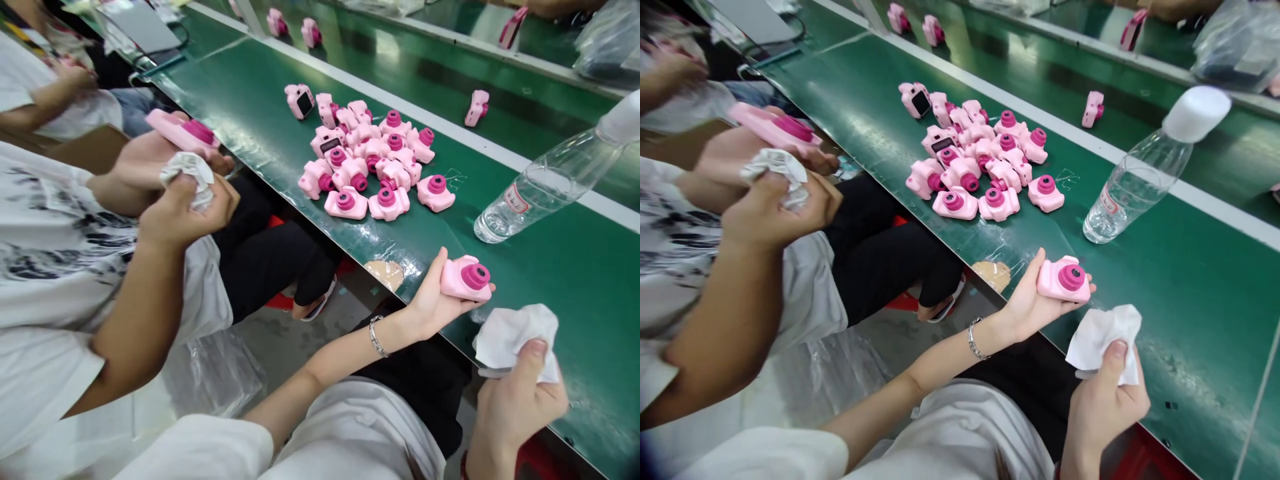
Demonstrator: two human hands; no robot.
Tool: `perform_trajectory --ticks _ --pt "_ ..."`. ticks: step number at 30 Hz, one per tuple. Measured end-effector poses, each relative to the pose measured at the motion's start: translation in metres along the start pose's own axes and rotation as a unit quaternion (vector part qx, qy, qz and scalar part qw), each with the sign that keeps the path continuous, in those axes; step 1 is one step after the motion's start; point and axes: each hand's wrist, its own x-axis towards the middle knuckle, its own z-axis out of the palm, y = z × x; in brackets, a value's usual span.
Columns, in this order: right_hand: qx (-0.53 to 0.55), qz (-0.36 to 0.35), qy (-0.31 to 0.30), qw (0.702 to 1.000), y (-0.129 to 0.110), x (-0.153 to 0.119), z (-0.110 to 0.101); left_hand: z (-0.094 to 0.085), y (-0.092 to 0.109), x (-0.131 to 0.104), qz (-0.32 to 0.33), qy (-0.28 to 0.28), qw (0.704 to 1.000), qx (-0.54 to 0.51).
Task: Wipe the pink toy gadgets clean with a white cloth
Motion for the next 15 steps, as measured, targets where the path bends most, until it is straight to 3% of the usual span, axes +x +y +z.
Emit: perform_trajectory --ticks 2,4,6,8,11,15 --pt "-0.026 -0.1 0.022 0.994 -0.008 0.003 0.007 0.003 -0.002 -0.004 -0.019 -0.003 1.0 -0.007" --pt "-0.083 -0.237 -0.031 0.967 -0.011 0.005 0.015 0.004 -0.005 -0.007 -0.025 -0.013 1.0 -0.008" --pt "-0.139 -0.368 -0.119 0.912 -0.011 0.006 0.024 0.002 -0.01 -0.01 -0.045 -0.028 0.999 0.005" --pt "-0.181 -0.458 -0.152 0.857 -0.007 0.006 0.035 -0.002 -0.015 -0.011 -0.062 -0.038 0.997 0.02" --pt "-0.197 -0.504 -0.113 0.833 0.0 0.005 0.047 -0.007 -0.02 -0.011 -0.057 -0.041 0.997 0.043" --pt "-0.185 -0.47 -0.076 0.86 0.01 0.016 0.05 -0.007 -0.017 -0.013 -0.046 -0.029 0.998 0.032"
